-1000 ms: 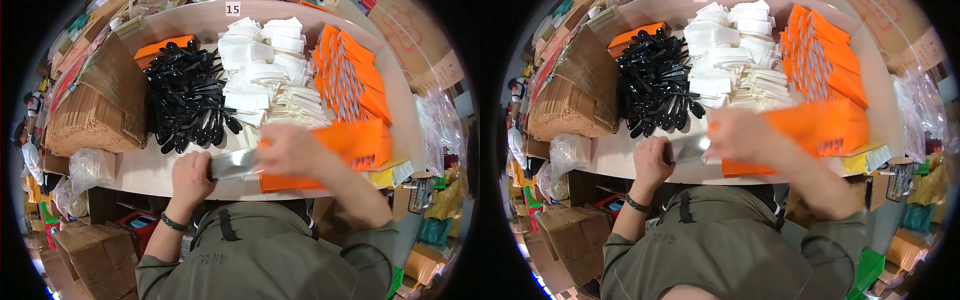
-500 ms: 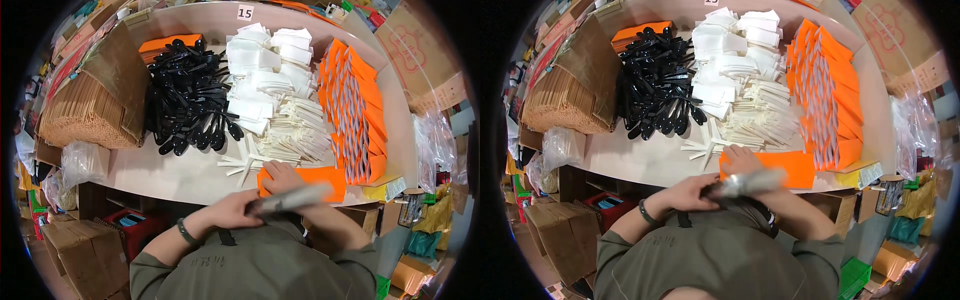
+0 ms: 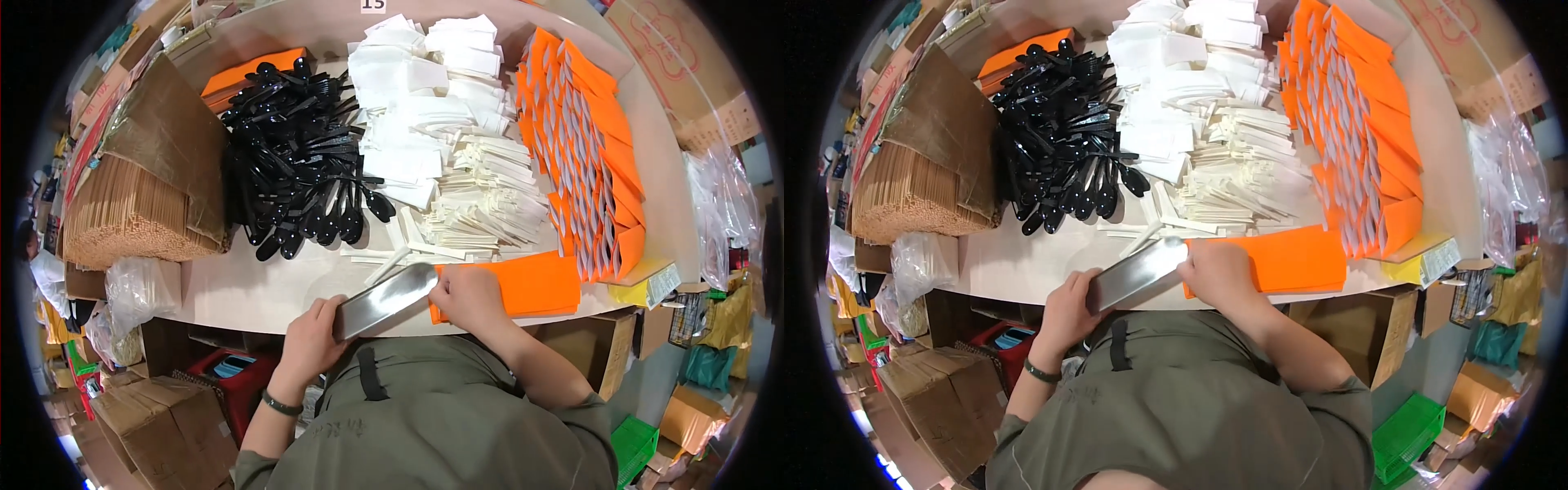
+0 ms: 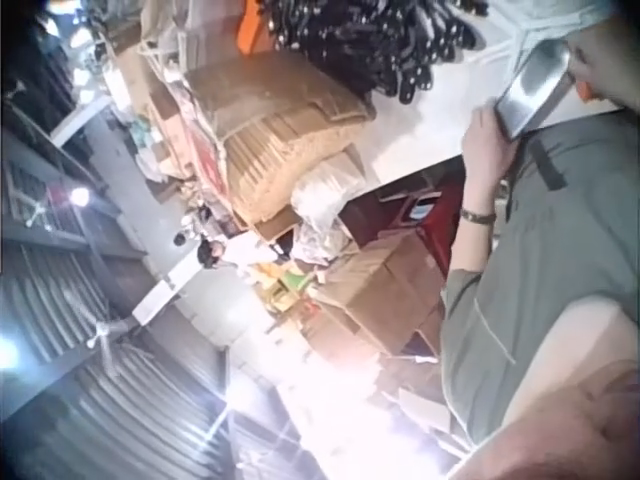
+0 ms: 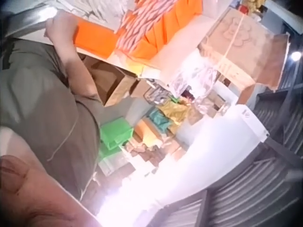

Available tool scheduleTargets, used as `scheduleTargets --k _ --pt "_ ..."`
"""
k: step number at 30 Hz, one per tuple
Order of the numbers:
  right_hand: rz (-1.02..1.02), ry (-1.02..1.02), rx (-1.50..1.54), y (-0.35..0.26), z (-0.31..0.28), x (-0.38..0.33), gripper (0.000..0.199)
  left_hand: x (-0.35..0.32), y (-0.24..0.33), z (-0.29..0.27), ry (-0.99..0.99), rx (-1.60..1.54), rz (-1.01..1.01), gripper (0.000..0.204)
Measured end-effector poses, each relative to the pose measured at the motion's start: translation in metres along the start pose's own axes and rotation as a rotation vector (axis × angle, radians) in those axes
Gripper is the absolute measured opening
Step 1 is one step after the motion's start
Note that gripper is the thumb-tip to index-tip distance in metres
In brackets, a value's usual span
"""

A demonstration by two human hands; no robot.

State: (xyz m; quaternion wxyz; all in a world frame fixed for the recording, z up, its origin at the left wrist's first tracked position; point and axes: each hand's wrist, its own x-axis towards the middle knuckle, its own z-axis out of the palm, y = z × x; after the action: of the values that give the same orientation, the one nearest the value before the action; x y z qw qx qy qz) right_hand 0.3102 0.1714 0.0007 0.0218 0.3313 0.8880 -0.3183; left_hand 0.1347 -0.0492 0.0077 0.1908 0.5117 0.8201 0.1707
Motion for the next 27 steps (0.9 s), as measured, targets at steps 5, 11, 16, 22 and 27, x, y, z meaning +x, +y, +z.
scheduleTargets --k 5,11,16,22,27 --pt "-0.274 -0.073 -0.024 -0.046 0.026 0.001 0.019 0.02 0.001 -0.015 -0.168 0.002 0.191 0.064" --pt "-0.282 -0.082 -0.194 -0.007 -0.029 0.062 0.022 0.036 -0.021 -0.016 0.214 -0.101 0.275 0.052" --pt "-0.306 -0.057 -0.222 -0.012 -0.048 0.075 0.02 0.052 -0.046 -0.029 0.314 -0.124 -0.016 0.031" --pt "-0.386 0.401 -0.26 -0.031 -0.044 0.153 0.011 0.147 -0.032 -0.049 0.629 0.181 0.368 0.027" --pt "-0.393 0.313 -0.467 -0.006 -0.016 0.184 0.012 0.192 -0.05 -0.027 0.385 0.355 0.287 0.008"
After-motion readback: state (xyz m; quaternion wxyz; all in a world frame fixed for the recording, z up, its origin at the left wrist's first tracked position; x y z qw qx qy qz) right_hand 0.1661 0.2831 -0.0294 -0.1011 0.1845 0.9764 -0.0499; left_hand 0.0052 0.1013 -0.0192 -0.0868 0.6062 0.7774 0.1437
